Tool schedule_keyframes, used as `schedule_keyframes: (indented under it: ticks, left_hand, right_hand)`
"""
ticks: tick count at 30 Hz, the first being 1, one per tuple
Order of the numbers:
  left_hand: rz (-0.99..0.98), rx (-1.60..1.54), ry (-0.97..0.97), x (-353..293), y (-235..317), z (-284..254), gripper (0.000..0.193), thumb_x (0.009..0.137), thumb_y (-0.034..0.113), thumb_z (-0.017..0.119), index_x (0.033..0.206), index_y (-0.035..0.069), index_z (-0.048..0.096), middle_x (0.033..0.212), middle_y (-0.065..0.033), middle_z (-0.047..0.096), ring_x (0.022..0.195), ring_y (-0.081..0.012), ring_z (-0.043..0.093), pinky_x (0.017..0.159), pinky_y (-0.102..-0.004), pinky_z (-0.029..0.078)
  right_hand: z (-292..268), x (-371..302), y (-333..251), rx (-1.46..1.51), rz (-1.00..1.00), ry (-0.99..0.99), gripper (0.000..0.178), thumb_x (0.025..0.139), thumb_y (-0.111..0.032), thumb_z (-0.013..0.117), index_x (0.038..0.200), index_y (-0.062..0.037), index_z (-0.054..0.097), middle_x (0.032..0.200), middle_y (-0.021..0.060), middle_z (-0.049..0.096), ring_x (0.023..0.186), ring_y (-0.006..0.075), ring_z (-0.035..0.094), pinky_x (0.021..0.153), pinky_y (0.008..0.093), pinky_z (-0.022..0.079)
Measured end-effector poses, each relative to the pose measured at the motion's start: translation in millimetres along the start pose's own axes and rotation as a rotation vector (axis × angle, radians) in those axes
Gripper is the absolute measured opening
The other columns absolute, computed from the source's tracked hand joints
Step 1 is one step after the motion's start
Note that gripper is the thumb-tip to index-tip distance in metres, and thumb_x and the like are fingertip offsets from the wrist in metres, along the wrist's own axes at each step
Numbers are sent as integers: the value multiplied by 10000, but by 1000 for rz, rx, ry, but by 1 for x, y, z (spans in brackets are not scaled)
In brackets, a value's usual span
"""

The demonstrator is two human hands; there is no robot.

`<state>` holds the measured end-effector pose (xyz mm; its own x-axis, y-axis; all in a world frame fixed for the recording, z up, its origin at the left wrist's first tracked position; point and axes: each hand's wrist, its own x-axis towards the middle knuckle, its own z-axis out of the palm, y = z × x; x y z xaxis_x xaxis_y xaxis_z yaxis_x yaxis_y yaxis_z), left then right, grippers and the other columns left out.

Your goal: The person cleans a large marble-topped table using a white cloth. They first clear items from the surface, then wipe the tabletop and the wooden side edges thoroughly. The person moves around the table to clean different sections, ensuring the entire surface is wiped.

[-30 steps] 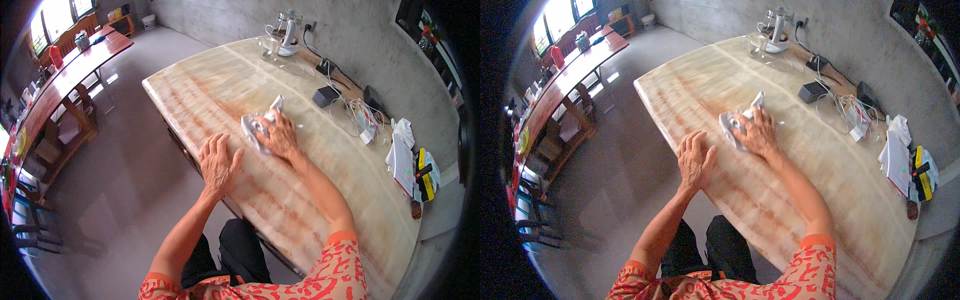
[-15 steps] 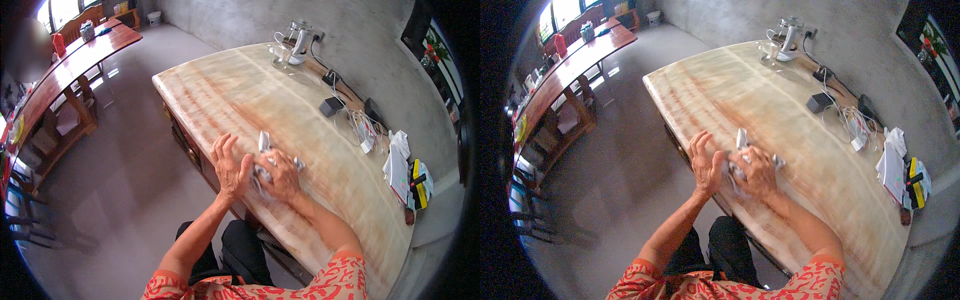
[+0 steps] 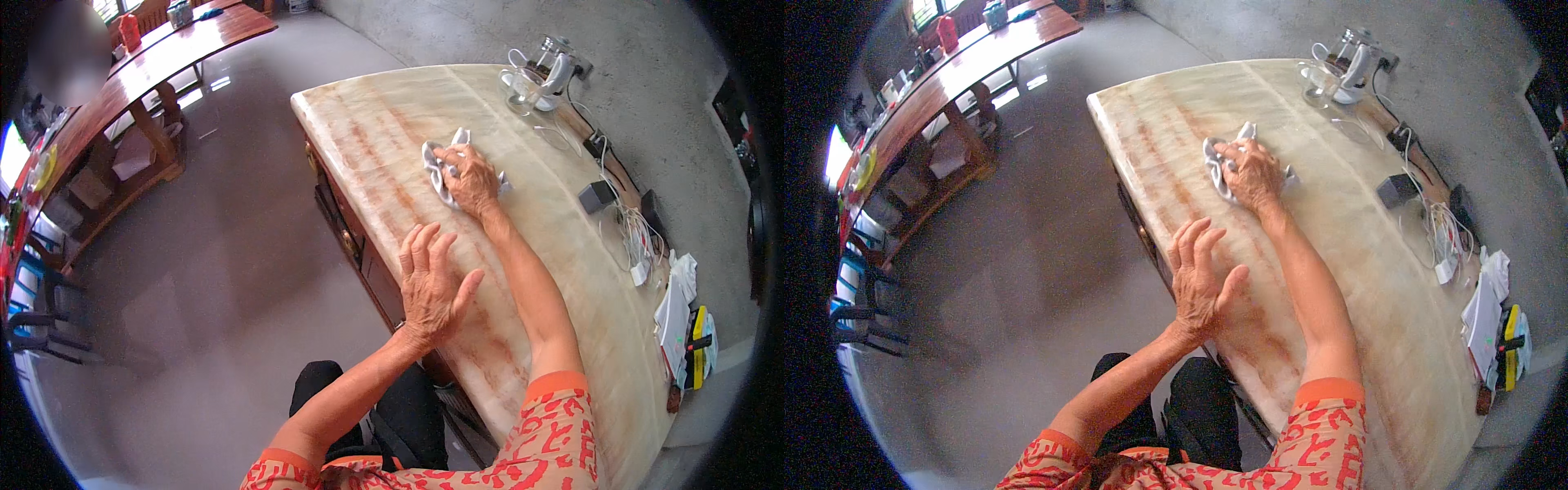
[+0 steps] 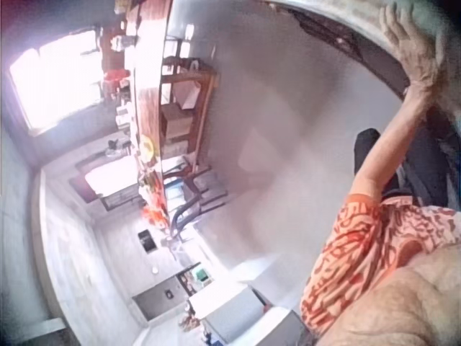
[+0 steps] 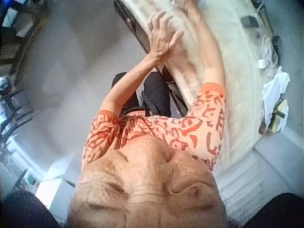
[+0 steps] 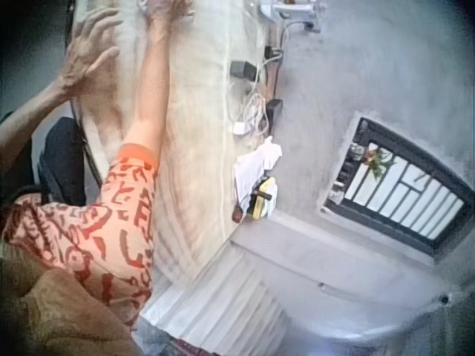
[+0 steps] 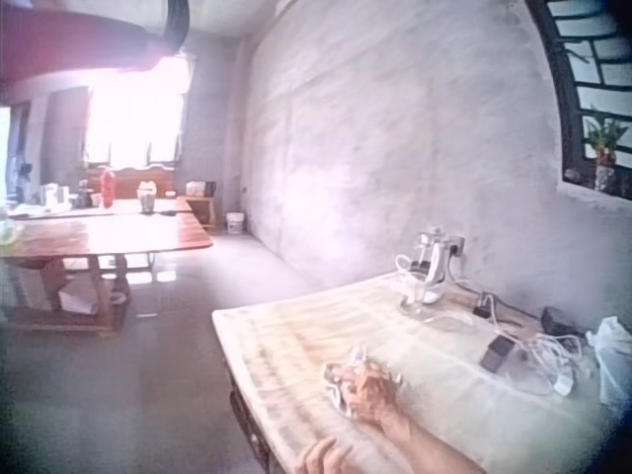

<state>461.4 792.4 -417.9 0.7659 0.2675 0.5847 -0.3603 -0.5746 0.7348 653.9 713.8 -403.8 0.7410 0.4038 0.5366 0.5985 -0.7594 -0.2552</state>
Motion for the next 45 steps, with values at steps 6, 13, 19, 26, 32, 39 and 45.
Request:
schedule_keyframes:
  ticks: [6,13,19,26,32,39,45]
  left_hand:
    - [17,16,28,-1,0,5,564,859,443,593,1249,58,457,1339,-181,383,1283,-384,295,1079,-477,245]
    - [64,-56,74,3,0,-2,604,866,468,570,1280,51,430,1325,-187,383,1281,-377,302,1078,-468,228]
    - [-154,-257,-12,7,-17,-10,718,881,538,518,1366,36,351,1381,-236,303,1341,-368,213,1118,-456,142]
    - [-250,-270,-108,11,-11,-13,701,895,545,479,1369,45,353,1394,-237,294,1364,-370,170,1126,-471,120]
    - [-212,-134,-96,6,-13,-12,716,885,556,492,1370,50,346,1388,-235,299,1352,-378,188,1123,-472,131]
    - [-255,-132,-1,5,-9,-13,746,888,584,483,1382,48,327,1372,-229,305,1325,-367,223,1118,-465,143]
    - [-1009,-620,260,-18,-2,-22,674,935,576,391,1370,62,360,1202,-148,490,1141,-272,445,973,-435,351]
  right_hand:
    - [2,-6,-7,70,-129,-43,326,777,-177,650,1083,-287,678,1157,49,588,1076,277,556,923,417,444]
    - [-26,-71,-43,203,-253,-126,369,720,-156,662,1069,-272,680,1171,49,581,1113,290,541,916,439,447]
    - [-89,-143,-70,196,-272,-192,311,676,-157,689,984,-201,700,1208,39,561,1151,324,505,935,468,419]
    - [-158,-217,-83,229,-338,-318,334,666,-146,705,981,-257,700,1223,45,561,1169,354,496,954,468,418]
    - [-134,-192,-50,232,-351,-269,331,695,-196,681,1023,-240,693,1230,62,540,1153,294,515,911,445,443]
    - [-86,-117,-22,77,-92,-103,297,778,-235,681,1075,-224,680,1340,126,461,1151,325,528,923,437,439]
    - [-69,-100,-12,84,30,-116,297,790,-266,675,1085,-238,682,1354,146,461,1174,340,519,965,435,430]
